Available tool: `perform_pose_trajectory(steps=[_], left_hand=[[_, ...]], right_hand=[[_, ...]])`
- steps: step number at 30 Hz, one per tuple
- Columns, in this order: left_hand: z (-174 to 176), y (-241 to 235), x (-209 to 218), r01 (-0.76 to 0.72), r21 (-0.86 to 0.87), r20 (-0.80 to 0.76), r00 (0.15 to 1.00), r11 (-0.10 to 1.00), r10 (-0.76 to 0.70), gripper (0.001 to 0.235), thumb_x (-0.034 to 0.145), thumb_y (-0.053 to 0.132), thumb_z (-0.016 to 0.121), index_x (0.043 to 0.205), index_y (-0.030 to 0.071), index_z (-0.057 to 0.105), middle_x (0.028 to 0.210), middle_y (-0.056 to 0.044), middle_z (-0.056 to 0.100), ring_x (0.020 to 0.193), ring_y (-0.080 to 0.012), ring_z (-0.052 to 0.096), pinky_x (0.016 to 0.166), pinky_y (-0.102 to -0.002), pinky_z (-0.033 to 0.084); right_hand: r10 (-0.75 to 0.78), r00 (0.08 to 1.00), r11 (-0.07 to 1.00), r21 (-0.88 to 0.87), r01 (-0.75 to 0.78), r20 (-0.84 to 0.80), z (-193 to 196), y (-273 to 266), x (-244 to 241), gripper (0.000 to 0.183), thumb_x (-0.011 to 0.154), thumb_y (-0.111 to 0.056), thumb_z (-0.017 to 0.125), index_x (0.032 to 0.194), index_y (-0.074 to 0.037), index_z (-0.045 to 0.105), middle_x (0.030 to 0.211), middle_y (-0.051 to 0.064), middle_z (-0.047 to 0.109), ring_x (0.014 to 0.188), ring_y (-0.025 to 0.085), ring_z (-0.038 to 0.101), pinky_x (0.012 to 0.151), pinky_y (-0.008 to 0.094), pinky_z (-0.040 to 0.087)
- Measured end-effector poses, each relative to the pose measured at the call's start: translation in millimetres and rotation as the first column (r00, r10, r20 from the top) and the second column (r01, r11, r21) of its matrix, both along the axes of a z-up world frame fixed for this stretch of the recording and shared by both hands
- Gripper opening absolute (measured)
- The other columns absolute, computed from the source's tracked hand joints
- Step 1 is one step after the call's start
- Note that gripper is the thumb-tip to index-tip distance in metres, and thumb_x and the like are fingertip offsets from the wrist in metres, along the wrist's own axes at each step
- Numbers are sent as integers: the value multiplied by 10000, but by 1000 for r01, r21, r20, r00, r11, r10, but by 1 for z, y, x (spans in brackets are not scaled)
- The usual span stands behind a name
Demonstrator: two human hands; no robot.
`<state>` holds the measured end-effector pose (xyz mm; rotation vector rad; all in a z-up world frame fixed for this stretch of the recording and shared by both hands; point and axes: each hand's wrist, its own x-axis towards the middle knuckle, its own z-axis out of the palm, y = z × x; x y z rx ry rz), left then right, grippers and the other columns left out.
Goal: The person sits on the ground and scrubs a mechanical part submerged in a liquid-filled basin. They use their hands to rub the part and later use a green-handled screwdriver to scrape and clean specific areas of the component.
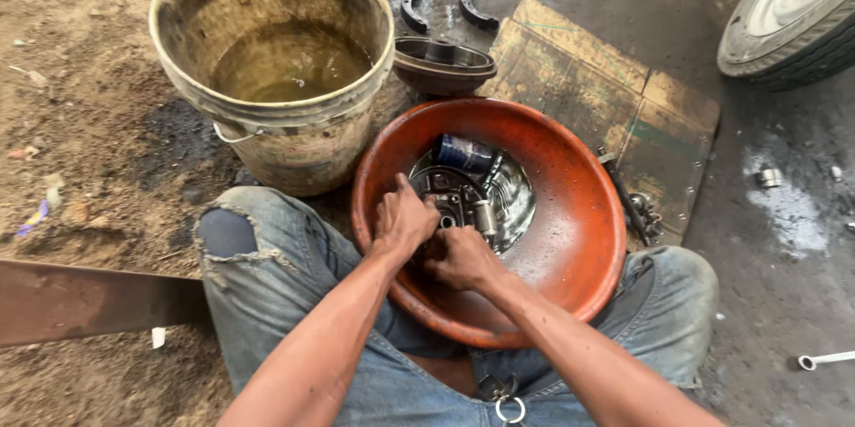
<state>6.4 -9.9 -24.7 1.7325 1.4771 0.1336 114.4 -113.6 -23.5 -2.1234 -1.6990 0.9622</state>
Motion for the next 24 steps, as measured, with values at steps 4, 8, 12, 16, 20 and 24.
perform_pose_trajectory(steps=[4, 8, 12, 16, 20, 24], left_hand=[[0, 1, 0, 2, -16, -9, 1000, 1000, -3, 783, 884, 278, 657, 1486, -93, 322, 1136, -393, 653, 1103, -527, 647, 996, -549, 519], [2, 2, 2, -1, -50, -19, 1000, 999, 0, 790, 873, 246, 651, 1498, -102, 314, 1119, -396, 662, 1098, -513, 659, 976, -547, 537], [3, 3, -1, 0, -79, -13, 1000, 997, -1, 824, 856, 210, 645, 1518, -100, 266, 1125, -393, 649, 1105, -505, 656, 964, -531, 552], [5, 8, 5, 10, -62, -28, 1000, 998, -12, 801, 848, 190, 634, 1519, -86, 296, 1127, -385, 658, 1110, -502, 661, 974, -528, 553], [6, 2, -1, -2, -144, -9, 1000, 990, 0, 818, 893, 270, 641, 1540, -67, 271, 1137, -392, 652, 1103, -493, 674, 990, -509, 550], [16, 12, -2, 4, -124, 80, 997, 992, 6, 750, 827, 361, 765, 1392, -43, 483, 1195, -327, 679, 1135, -459, 672, 1038, -473, 517]], right_hand=[[-63, 997, 998, -26, 63, -35, -9, -6, 7, 217, 772, -142, 778, 962, -40, 762, 924, 147, 784, 825, 255, 762, 821, 386, 607], [-144, 980, 988, -80, 134, -134, -9, -8, 3, 184, 812, -149, 764, 949, -26, 766, 918, 148, 797, 843, 246, 777, 838, 383, 619], [-7, 998, 995, -101, 14, 67, -4, -4, -2, 255, 806, -182, 783, 1034, -76, 742, 967, 129, 775, 861, 253, 743, 852, 401, 578], [3, 999, 996, -92, 0, 35, 5, -2, 32, 186, 819, -205, 744, 961, -87, 769, 921, 99, 793, 830, 221, 743, 810, 371, 602], [-171, 985, 967, -194, 163, -23, 6, -12, 95, 259, 848, -271, 801, 898, -26, 735, 844, 142, 739, 773, 251, 669, 736, 429, 580], [-482, 825, 876, -181, 447, -294, -2, -9, 163, 201, 869, -224, 679, 896, -26, 704, 862, 91, 750, 797, 196, 732, 717, 396, 632]])
